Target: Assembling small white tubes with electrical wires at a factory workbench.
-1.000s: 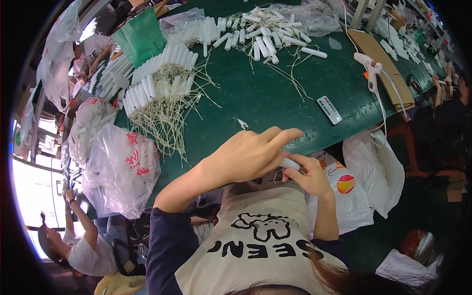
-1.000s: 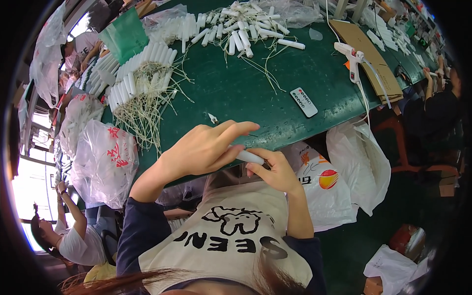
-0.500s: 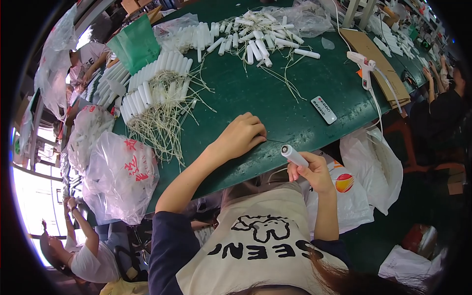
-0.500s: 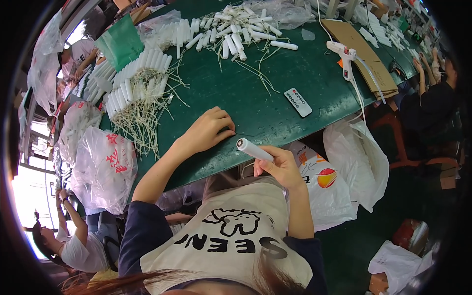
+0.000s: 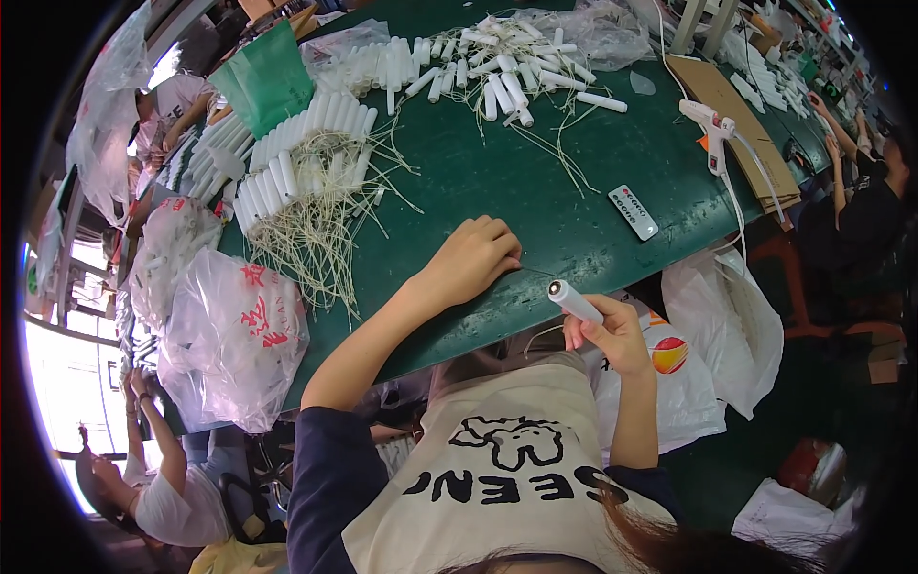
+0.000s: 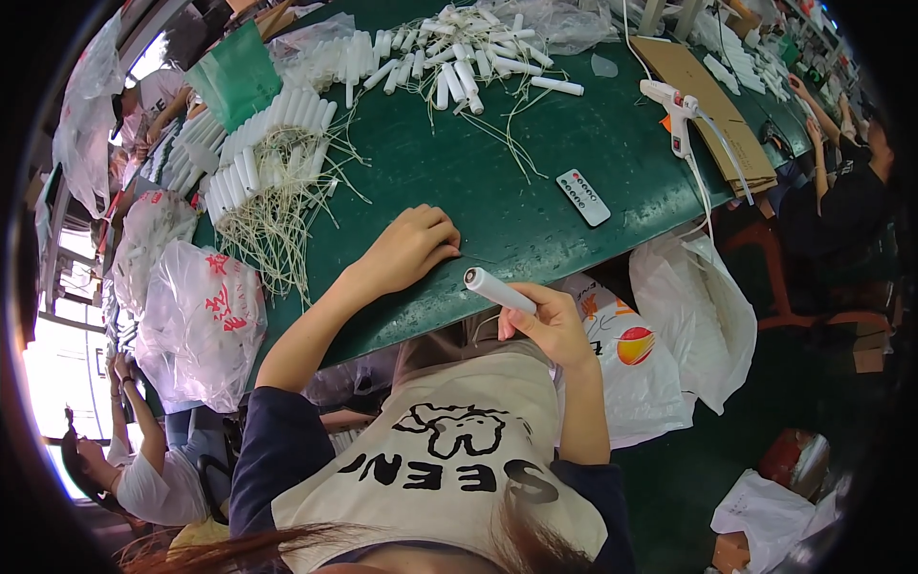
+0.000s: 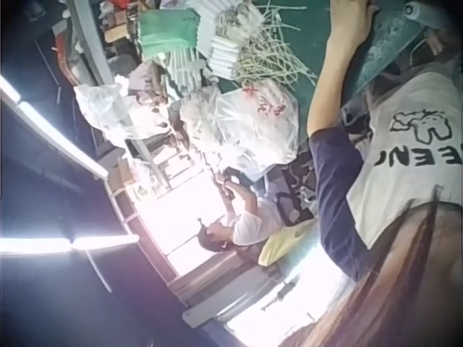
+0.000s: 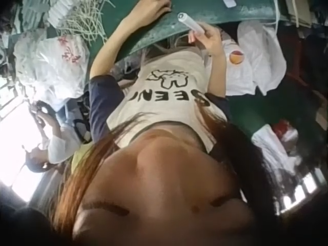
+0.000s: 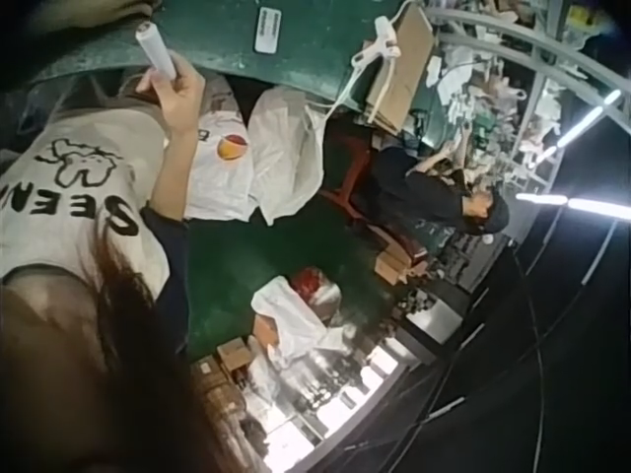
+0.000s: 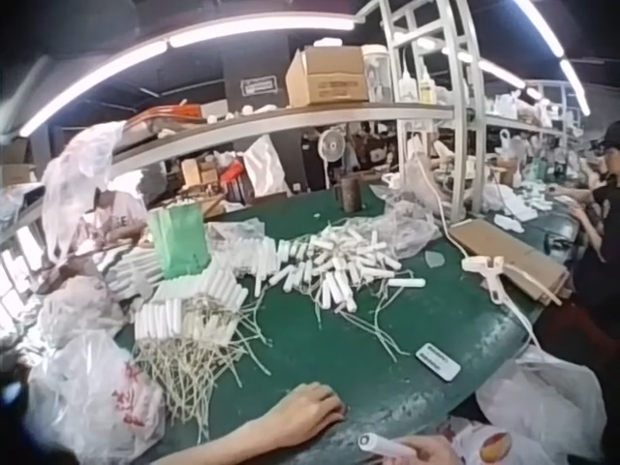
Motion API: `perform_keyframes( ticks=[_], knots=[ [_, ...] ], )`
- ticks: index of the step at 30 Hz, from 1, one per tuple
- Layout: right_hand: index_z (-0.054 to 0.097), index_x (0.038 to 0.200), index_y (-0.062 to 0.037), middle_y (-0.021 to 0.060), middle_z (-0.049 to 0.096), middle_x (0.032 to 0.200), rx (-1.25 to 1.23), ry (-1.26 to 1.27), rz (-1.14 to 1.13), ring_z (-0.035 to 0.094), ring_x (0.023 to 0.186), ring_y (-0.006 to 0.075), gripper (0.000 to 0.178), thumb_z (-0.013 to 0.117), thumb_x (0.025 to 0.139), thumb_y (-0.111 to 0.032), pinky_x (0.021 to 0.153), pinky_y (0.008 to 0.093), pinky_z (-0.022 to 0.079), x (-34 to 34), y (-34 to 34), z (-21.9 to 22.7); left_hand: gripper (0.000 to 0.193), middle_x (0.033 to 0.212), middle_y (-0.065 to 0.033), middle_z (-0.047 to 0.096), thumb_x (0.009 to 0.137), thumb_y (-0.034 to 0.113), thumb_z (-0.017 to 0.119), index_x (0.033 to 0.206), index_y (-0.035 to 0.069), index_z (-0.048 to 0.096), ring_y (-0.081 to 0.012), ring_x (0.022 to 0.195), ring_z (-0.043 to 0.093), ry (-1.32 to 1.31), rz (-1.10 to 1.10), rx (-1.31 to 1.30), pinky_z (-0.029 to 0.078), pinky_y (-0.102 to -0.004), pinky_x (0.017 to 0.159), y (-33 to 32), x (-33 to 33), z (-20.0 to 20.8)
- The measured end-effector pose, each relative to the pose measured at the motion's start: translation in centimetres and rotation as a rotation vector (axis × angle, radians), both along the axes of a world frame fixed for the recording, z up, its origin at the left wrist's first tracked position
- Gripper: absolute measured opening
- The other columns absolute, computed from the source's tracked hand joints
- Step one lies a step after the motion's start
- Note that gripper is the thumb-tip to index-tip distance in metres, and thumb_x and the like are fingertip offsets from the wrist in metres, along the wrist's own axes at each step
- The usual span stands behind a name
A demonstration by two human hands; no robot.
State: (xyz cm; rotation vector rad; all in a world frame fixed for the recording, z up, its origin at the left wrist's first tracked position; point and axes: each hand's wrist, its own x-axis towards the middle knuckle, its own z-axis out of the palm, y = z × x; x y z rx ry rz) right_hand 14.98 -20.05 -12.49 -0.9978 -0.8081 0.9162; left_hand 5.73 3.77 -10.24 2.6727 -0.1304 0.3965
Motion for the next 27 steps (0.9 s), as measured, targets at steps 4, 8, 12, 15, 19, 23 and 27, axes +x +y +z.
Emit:
perform_keyframes(
  ticks=[4,8,12,15,19,23,27],
  knots=[
    [0.056,0.105,0.0068,0.0072,0.056,0.069,-0.008,-0.014,-0.026,0.055,0.063,0.0154,0.028,0.056,0.091,-0.017,0.062,0.0292,0.047,0.2,-0.3,-0.2,0.011,0.080,-0.0072,0.059,0.085,0.013,0.061,0.087,0.003,0.059,-0.0203,0.074,0.056,0.066,0.193,-0.284,0.045,-0.0313,0.071,-0.9,-0.2,2.9],
    [0.055,0.106,0.0071,0.0077,0.056,0.070,-0.008,-0.019,-0.030,0.054,0.063,0.0154,0.029,0.057,0.091,-0.018,0.062,0.0295,0.047,0.3,-0.3,-0.3,0.012,0.082,-0.0016,0.061,0.088,0.014,0.063,0.087,0.003,0.059,-0.0064,0.074,0.056,0.324,0.149,-1.242,0.044,-0.0194,0.070,-2.6,-0.8,6.1],
    [0.055,0.108,0.0075,0.0079,0.056,0.070,0.030,-0.004,-0.003,0.054,0.063,0.0161,0.032,0.058,0.090,-0.019,0.060,0.0298,0.047,0.1,-0.2,0.1,0.020,0.078,-0.0029,0.060,0.085,0.014,0.066,0.095,0.001,0.054,-0.0067,0.073,0.056,0.471,-0.022,-1.395,0.044,-0.0198,0.070,-2.9,-1.2,5.8],
    [0.054,0.114,0.0082,0.0092,0.059,0.076,0.072,0.062,0.064,0.057,0.069,0.0156,0.029,0.057,0.090,-0.008,0.066,0.0304,0.050,0.3,-0.2,-0.2,0.027,0.077,-0.0026,0.060,0.085,0.016,0.068,0.101,0.002,0.051,-0.0070,0.072,0.055,0.527,-0.090,-1.465,0.044,-0.0201,0.070,-3.0,-1.4,5.8],
    [0.054,0.114,0.0084,0.0096,0.059,0.077,0.069,0.060,0.054,0.057,0.069,0.0159,0.029,0.057,0.090,-0.007,0.066,0.0309,0.050,0.4,-0.3,-0.4,0.032,0.076,-0.0023,0.059,0.084,0.017,0.068,0.105,0.003,0.048,-0.0065,0.072,0.054,0.491,-0.176,-1.688,0.044,-0.0198,0.070,-3.0,-1.3,4.7],
    [0.054,0.115,0.0083,0.0095,0.060,0.078,0.072,0.066,0.071,0.058,0.069,0.0160,0.029,0.057,0.090,-0.006,0.066,0.0304,0.050,0.4,-0.2,-0.4,0.034,0.076,-0.0017,0.058,0.085,0.018,0.068,0.107,0.004,0.047,-0.0062,0.071,0.053,0.560,-0.168,-1.549,0.042,-0.0191,0.067,-3.5,-1.2,5.3],
    [0.054,0.115,0.0080,0.0094,0.060,0.079,0.024,0.059,0.098,0.059,0.071,0.0157,0.029,0.058,0.090,-0.007,0.067,0.0291,0.050,0.2,-0.1,-0.4,0.032,0.076,-0.0024,0.059,0.087,0.022,0.063,0.109,0.003,0.050,-0.0065,0.068,0.052,0.652,-0.236,-1.489,0.040,-0.0195,0.064,-3.2,-1.2,4.7]
  ],
)
